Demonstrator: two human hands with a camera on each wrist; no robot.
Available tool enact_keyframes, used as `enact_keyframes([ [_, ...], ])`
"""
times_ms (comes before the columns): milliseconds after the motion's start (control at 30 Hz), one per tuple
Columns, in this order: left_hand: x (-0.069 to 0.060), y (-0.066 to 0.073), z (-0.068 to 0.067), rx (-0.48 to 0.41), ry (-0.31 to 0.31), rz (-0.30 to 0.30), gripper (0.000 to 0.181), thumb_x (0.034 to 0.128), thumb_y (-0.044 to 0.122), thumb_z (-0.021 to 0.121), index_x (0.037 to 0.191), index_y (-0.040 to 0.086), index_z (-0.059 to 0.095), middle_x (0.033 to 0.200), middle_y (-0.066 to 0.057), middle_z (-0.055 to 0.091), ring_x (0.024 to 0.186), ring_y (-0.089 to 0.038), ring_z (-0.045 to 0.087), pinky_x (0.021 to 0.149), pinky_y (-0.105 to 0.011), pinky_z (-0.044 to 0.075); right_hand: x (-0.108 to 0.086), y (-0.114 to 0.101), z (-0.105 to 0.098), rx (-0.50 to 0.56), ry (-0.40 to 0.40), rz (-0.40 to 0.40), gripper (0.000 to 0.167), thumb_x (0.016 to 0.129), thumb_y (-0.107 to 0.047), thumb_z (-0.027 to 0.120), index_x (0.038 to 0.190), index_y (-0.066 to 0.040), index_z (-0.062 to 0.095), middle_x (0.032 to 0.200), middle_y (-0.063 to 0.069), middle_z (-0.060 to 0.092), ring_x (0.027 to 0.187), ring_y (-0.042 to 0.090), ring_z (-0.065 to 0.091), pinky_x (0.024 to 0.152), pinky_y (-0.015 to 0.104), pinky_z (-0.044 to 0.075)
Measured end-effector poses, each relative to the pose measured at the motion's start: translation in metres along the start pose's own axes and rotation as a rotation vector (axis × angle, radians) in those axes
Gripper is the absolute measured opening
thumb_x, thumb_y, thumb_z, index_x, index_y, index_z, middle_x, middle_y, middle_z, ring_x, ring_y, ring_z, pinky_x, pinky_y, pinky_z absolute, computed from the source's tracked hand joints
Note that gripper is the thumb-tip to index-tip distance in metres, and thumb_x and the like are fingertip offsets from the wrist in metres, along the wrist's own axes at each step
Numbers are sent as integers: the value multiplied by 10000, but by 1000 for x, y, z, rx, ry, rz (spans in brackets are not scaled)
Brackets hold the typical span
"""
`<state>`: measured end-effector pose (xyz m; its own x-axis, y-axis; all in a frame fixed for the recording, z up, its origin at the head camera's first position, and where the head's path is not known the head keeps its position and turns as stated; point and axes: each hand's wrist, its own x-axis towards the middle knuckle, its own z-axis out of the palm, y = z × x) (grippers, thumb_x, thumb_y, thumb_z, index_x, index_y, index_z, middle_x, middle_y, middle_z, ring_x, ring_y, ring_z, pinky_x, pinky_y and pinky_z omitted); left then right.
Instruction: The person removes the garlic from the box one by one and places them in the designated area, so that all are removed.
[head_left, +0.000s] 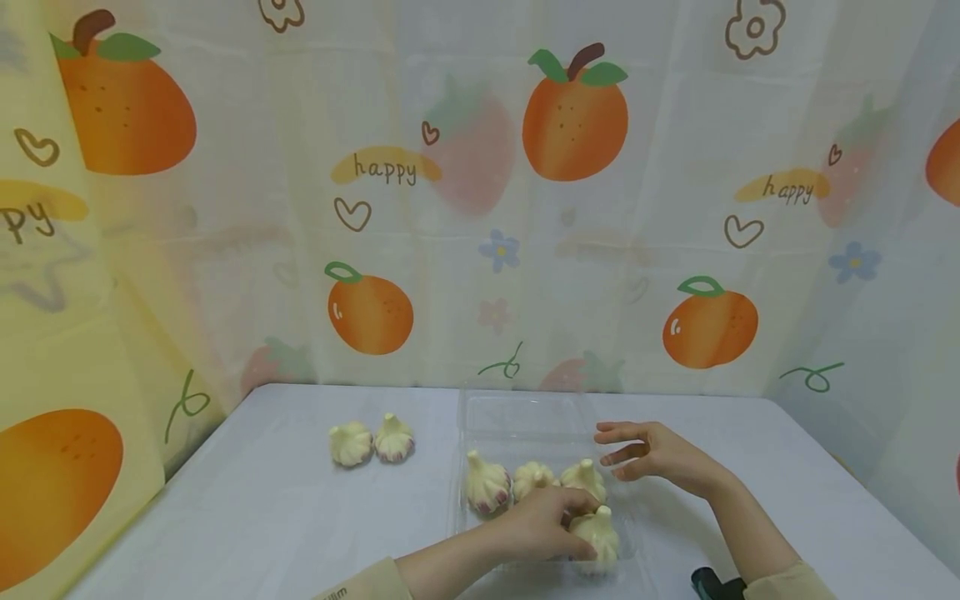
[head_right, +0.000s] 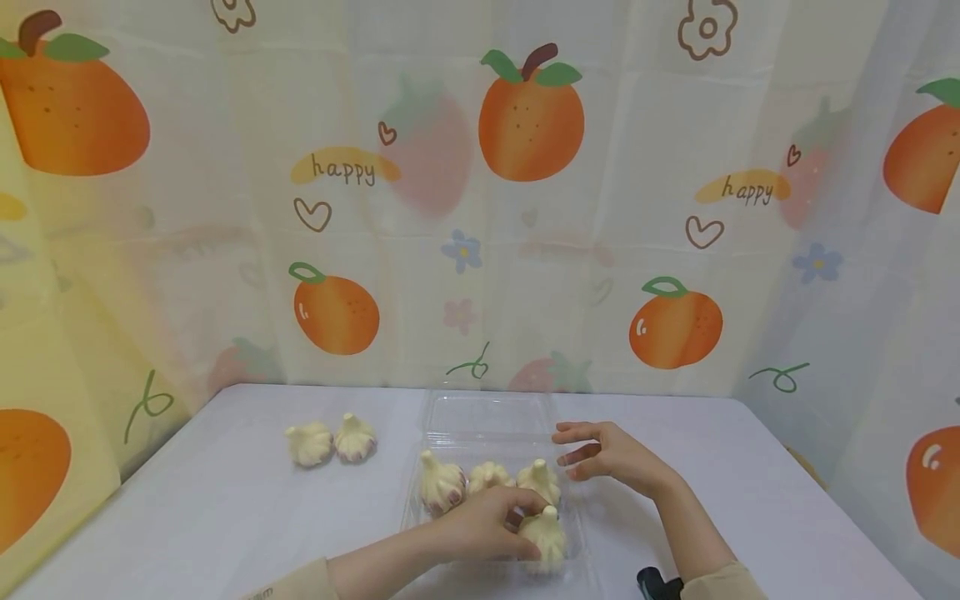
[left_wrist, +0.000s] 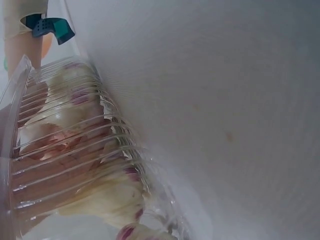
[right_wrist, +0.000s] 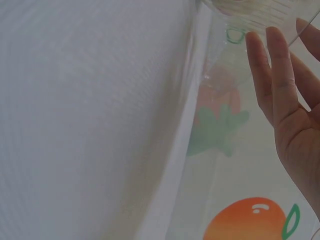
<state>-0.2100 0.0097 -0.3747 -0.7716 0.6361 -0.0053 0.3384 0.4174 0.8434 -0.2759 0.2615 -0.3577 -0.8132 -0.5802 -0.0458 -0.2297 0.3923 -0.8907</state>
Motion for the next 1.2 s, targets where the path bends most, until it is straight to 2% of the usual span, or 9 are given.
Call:
enact_keyframes([
  [167, -1, 1, 0, -18, 1, 9, 390, 776, 94, 786, 1153, 134, 696, 1166, -19, 727, 821, 13, 583, 723, -149, 492, 0, -1, 0, -4, 0, 0, 587, 886, -107, 662, 1403, 91, 470, 1596, 305, 230, 1237, 377, 610, 895, 245, 555],
  [467, -2, 2, 1, -141, 9, 19, 331, 793, 59, 776, 1116, 84, 712, 1263, -104, 686, 535, -24, 547, 543, -135, 528, -1, -3, 1, -2, 2, 3, 597, 882, -116, 666, 1405, 92, 468, 1598, 305, 223, 1238, 381, 608, 898, 255, 554],
  [600, -1, 1, 1, -140, 10, 44, 282, 799, 83, 779, 1076, 80, 725, 917, -20, 733, 496, -28, 525, 502, -113, 482, -1, -2, 1, -10, 2, 4, 600, 878, -124, 669, 1403, 89, 472, 1598, 302, 227, 1235, 373, 611, 906, 271, 545],
  [667, 0, 1, 1, -120, 16, 57, 260, 798, 105, 785, 1052, 85, 734, 703, 26, 648, 474, -17, 502, 479, -97, 434, 0, -2, 1, -11, 1, 3, 599, 877, -122, 669, 1403, 89, 473, 1598, 303, 227, 1235, 374, 611, 907, 272, 545],
  [733, 1, 2, 1, -92, 25, 69, 249, 792, 125, 792, 1035, 103, 743, 644, 69, 579, 478, 2, 480, 475, -93, 403, 0, -2, 1, -9, 1, 2, 598, 877, -119, 667, 1403, 90, 472, 1597, 305, 226, 1236, 377, 610, 907, 266, 549],
  [800, 1, 3, 0, -47, 40, 77, 248, 789, 151, 797, 1031, 132, 750, 745, 86, 655, 546, 29, 497, 515, -102, 407, 0, -2, 0, -7, 1, 1, 597, 877, -116, 665, 1403, 91, 472, 1596, 308, 225, 1235, 379, 610, 905, 259, 553],
  [933, 0, 5, -1, 19, 71, 72, 261, 787, 192, 807, 1042, 188, 754, 1126, 54, 739, 772, 17, 604, 664, -156, 505, 0, -2, 0, -7, 0, -1, 595, 878, -117, 664, 1403, 88, 474, 1597, 307, 225, 1235, 379, 610, 896, 256, 554],
  [1000, 0, 6, -2, 42, 85, 60, 272, 789, 217, 811, 1055, 206, 754, 1200, 40, 724, 879, -17, 636, 730, -193, 531, 0, -1, 0, -7, 1, -1, 594, 877, -119, 666, 1401, 86, 477, 1596, 306, 227, 1233, 377, 612, 894, 254, 553],
  [1200, 1, 10, -6, -33, 102, 44, 277, 803, 234, 802, 1073, 202, 751, 1239, 6, 710, 832, -7, 667, 652, -177, 555, 0, -1, 0, -14, 7, -1, 591, 872, -126, 673, 1395, 79, 489, 1595, 295, 246, 1224, 360, 623, 902, 270, 544],
])
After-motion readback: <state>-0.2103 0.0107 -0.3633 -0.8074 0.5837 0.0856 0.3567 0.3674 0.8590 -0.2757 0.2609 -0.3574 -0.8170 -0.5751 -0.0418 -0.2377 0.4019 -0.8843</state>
